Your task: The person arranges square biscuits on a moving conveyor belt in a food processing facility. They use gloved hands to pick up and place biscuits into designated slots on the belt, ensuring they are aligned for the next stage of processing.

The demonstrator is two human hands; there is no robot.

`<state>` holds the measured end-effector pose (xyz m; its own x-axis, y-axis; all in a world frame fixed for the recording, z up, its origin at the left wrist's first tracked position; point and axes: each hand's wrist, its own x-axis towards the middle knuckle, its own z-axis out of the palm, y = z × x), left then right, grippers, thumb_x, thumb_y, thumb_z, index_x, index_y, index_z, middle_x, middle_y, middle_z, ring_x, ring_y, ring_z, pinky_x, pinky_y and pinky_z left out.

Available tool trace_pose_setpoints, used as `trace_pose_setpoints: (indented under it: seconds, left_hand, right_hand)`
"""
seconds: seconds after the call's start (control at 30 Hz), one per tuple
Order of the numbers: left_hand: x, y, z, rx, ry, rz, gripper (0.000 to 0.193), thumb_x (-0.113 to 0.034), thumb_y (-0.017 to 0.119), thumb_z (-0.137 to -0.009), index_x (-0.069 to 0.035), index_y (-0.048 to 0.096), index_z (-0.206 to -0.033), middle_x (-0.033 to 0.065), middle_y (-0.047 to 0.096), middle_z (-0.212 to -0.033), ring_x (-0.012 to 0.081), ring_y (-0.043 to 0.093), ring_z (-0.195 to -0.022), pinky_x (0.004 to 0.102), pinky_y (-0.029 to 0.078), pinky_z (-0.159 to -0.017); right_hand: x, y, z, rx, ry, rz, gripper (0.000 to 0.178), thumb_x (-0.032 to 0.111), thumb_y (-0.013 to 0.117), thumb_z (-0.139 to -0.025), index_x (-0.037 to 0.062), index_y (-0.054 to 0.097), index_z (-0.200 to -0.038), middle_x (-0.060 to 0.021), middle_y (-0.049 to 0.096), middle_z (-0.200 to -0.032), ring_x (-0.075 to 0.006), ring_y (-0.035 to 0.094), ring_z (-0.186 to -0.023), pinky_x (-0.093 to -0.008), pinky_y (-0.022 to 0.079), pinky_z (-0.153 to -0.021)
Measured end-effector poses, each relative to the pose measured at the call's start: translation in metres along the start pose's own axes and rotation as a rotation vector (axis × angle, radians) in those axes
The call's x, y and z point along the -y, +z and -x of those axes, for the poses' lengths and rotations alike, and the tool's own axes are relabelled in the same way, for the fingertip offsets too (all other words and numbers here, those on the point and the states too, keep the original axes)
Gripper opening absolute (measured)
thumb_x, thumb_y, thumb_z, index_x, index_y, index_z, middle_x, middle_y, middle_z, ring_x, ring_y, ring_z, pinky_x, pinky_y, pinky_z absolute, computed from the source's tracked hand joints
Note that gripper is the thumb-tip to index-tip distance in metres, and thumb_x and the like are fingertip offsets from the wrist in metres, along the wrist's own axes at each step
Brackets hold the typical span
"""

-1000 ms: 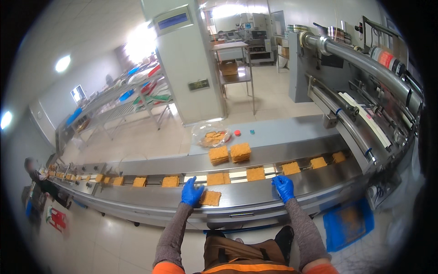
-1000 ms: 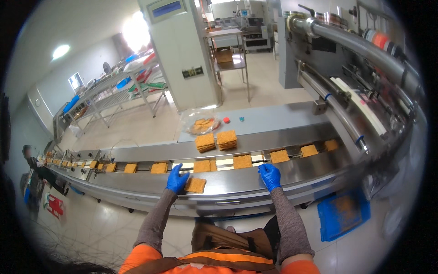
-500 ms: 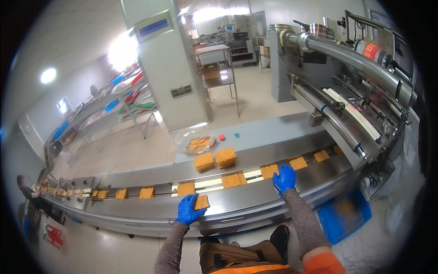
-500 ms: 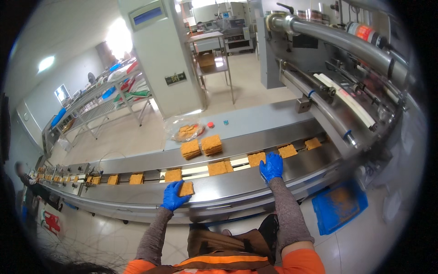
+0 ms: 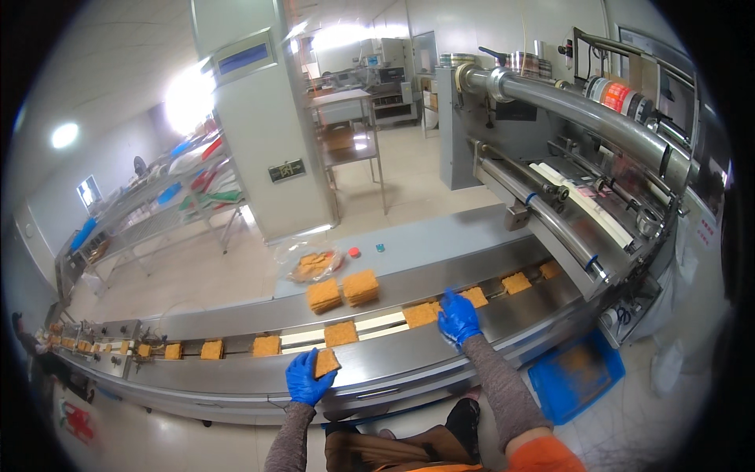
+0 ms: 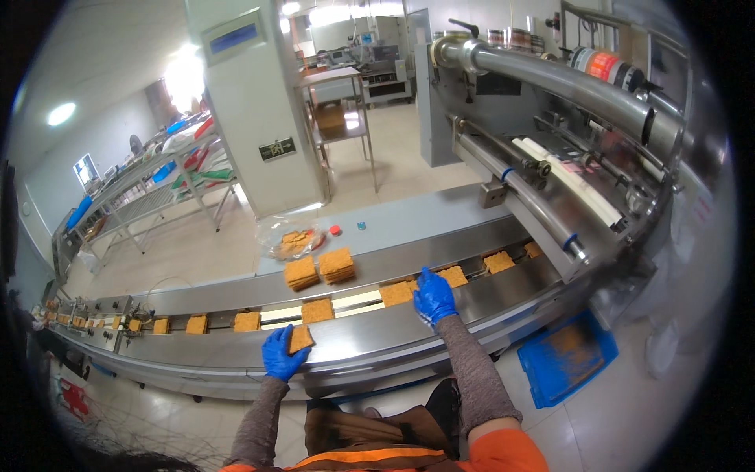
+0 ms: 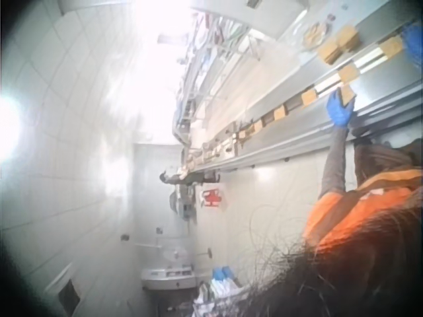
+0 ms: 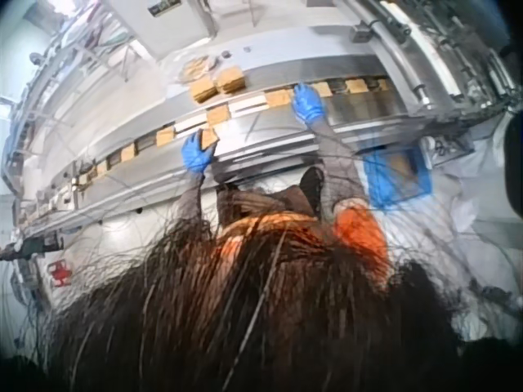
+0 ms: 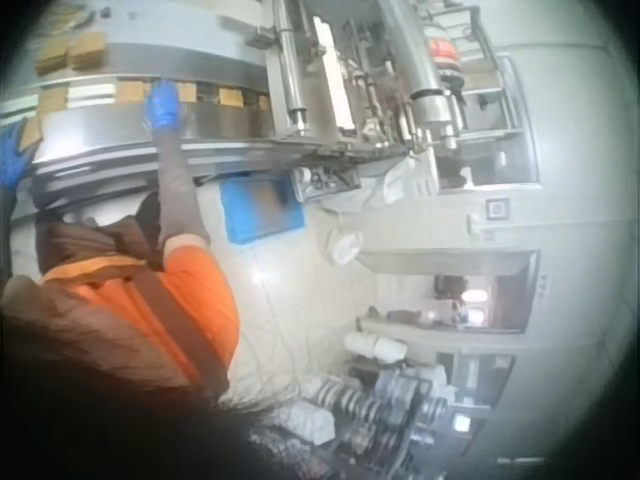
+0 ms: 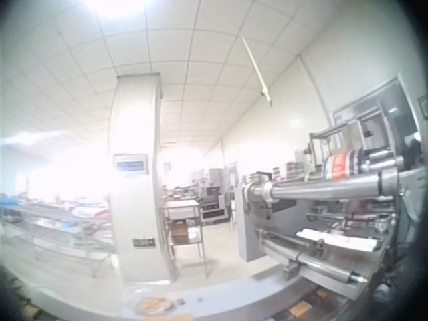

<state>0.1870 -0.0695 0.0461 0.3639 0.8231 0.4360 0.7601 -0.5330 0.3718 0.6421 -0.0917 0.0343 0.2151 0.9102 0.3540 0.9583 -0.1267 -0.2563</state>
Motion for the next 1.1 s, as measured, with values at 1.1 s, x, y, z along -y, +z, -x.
trace_pose_setpoints:
  seconds: [1.1]
  left_hand:
    - [-0.002,0.006,0.0,-0.132,0.141,-0.138,0.071,-0.043,0.08,-0.075,0.001,0.057,-0.126,0.0216,0.063,-0.109,0.038,0.063,-0.098,0.0484,0.052,-0.084]
  right_hand:
    - [-0.131,0.005,-0.009,-0.208,0.369,0.383,0.069,0.045,0.065,-0.086,-0.0036,0.055,-0.134,-0.0254,0.066,-0.119,-0.0404,0.062,-0.112,-0.0507,0.044,-0.102]
